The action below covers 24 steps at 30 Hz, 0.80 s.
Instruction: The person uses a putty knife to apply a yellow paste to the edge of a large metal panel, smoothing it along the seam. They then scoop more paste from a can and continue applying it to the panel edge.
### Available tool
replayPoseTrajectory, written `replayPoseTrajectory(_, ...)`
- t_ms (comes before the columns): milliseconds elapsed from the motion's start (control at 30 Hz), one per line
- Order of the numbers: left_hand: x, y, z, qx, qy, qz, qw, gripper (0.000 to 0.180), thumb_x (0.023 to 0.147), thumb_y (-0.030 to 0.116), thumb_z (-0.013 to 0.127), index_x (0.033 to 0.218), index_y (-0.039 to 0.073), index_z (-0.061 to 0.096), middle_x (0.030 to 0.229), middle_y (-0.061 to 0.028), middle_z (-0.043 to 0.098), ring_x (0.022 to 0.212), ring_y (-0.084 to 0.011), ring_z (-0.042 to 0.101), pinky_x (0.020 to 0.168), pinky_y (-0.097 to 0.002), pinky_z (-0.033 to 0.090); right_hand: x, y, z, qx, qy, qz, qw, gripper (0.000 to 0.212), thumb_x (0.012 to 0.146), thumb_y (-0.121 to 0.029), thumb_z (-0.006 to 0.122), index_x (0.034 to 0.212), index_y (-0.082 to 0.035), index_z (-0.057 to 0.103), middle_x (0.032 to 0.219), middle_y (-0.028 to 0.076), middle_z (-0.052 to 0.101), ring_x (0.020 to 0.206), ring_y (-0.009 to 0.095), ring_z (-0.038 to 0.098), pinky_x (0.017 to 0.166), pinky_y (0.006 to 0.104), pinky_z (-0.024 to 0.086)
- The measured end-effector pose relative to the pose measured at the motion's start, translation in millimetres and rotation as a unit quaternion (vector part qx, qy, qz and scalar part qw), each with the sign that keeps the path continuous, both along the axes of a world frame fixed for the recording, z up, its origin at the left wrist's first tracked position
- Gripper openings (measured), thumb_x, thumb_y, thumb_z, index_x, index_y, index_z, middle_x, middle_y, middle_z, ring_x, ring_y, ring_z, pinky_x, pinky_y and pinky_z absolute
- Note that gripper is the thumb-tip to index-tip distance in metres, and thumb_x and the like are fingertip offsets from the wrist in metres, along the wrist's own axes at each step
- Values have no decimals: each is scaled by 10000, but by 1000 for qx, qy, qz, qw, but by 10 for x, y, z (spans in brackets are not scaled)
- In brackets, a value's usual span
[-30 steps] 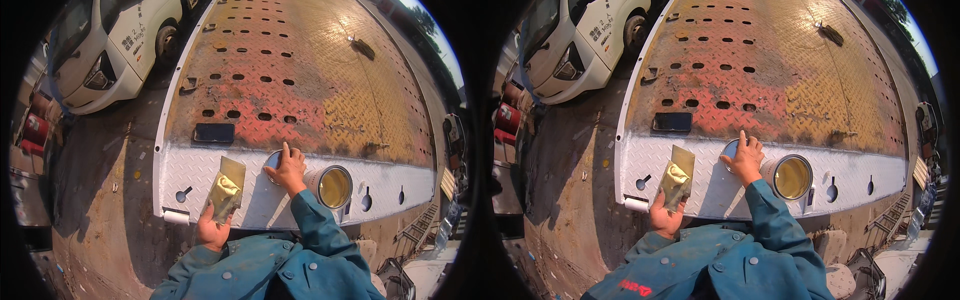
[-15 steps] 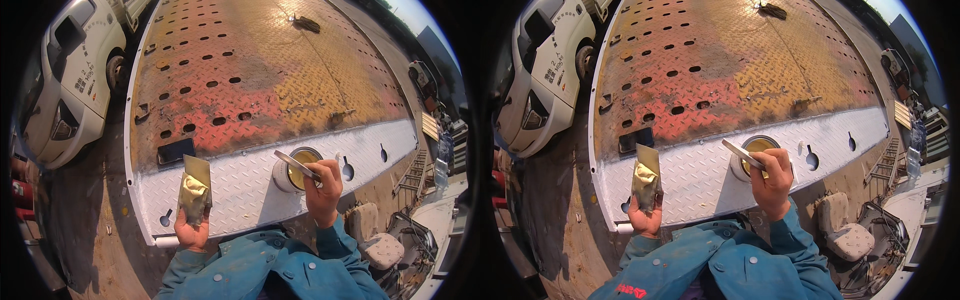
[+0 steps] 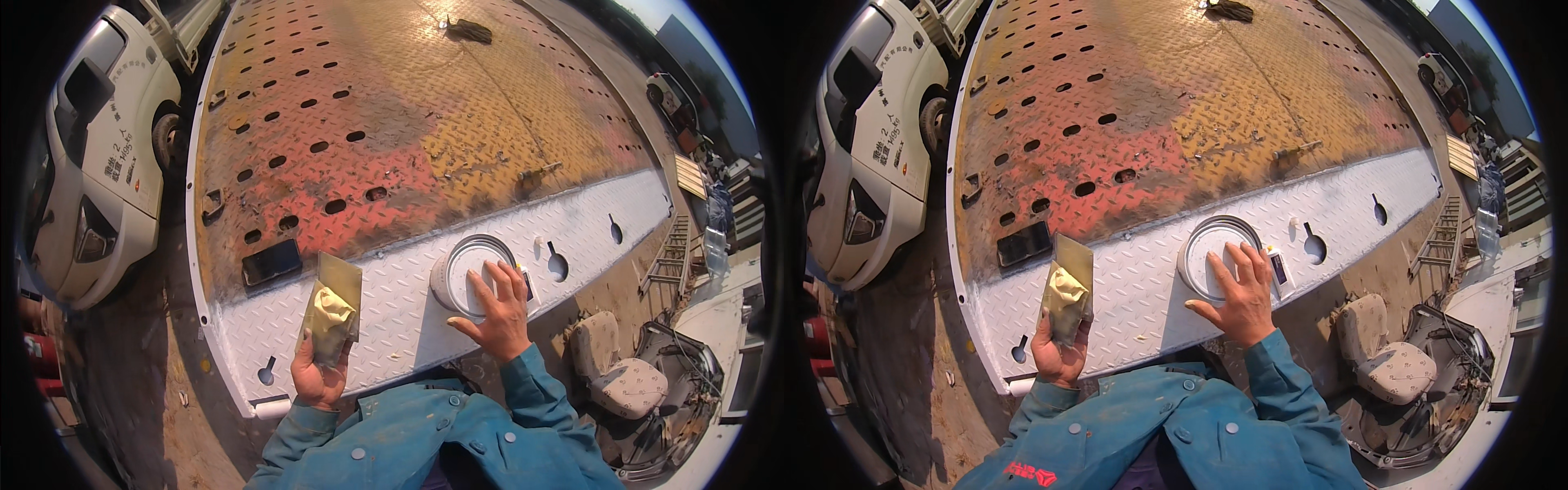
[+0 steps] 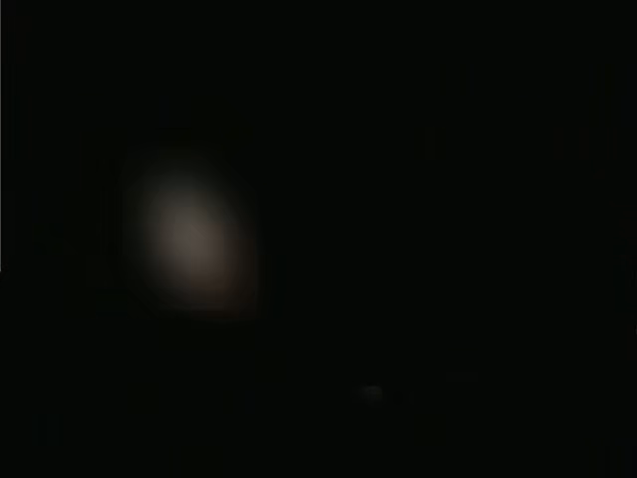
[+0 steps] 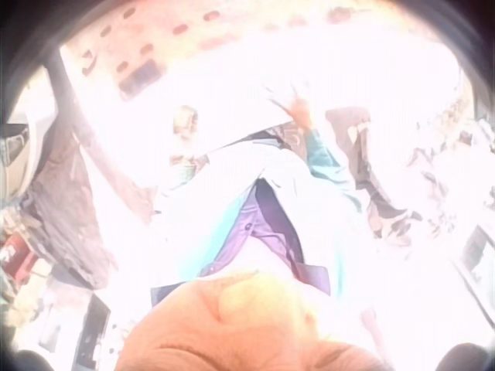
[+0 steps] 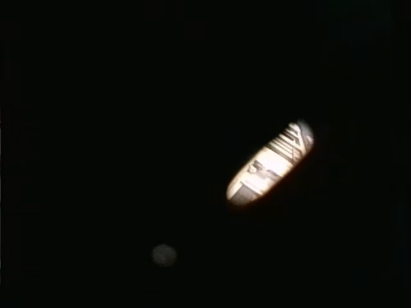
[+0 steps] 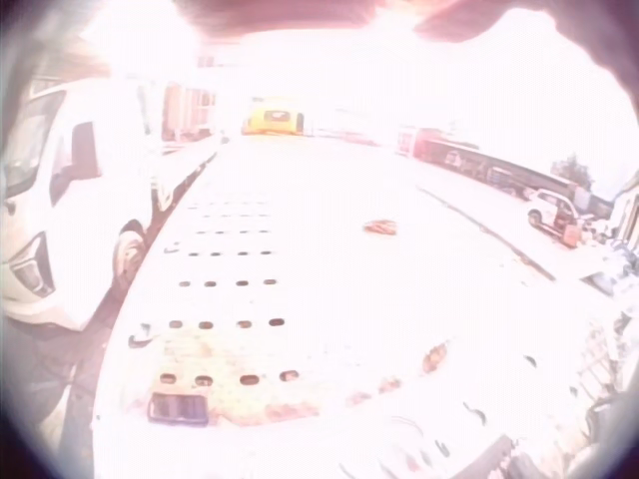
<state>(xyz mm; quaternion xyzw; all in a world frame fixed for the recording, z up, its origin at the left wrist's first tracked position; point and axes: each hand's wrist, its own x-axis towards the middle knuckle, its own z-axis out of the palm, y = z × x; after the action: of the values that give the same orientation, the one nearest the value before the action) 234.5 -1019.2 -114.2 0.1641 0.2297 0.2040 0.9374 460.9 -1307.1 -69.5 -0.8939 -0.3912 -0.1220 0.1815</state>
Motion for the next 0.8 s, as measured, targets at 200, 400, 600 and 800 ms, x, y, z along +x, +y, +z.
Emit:
replayPoseTrajectory(200, -20, 18, -4, -7, -10, 3, 1000, 601, 1185, 355, 581, 1686, 39, 480, 1649, -149, 611, 1498, -350, 614, 1298, -554, 474, 95, 16, -178, -34, -6, -45, 998, 753, 996, -615, 755, 1583, -149, 674, 1689, 226, 483, 1617, 464, 376, 1330, 703, 231)
replayPoseTrajectory(400, -96, 38, -86, -10, -11, 21, 1000, 603, 1178, 350, 603, 1677, 33, 489, 1644, -150, 614, 1485, -345, 624, 1276, -543, 494, 95, 18, -130, -94, 27, -45, 994, 754, 1034, -505, 719, 1680, -147, 572, 1781, 246, 391, 1678, 479, 295, 1358, 701, 164)
replayPoseTrajectory(600, -112, 9, -7, -21, -24, 56, 998, 613, 1167, 368, 622, 1676, 48, 502, 1615, -159, 639, 1451, -358, 646, 1227, -539, 532, 293, -25, 293, -122, 48, -10, 991, 732, 1138, -545, 563, 1738, -131, 490, 1814, 255, 338, 1705, 463, 257, 1379, 673, 87)
replayPoseTrajectory(800, -203, -7, -77, -25, -24, 58, 998, 613, 1171, 384, 601, 1677, 51, 502, 1618, -159, 640, 1441, -361, 658, 1212, -549, 545, 957, 514, 617, 69, -104, 0, 992, 643, 1198, -460, 469, 1742, -117, 471, 1798, 236, 371, 1680, 464, 307, 1382, 617, 190)
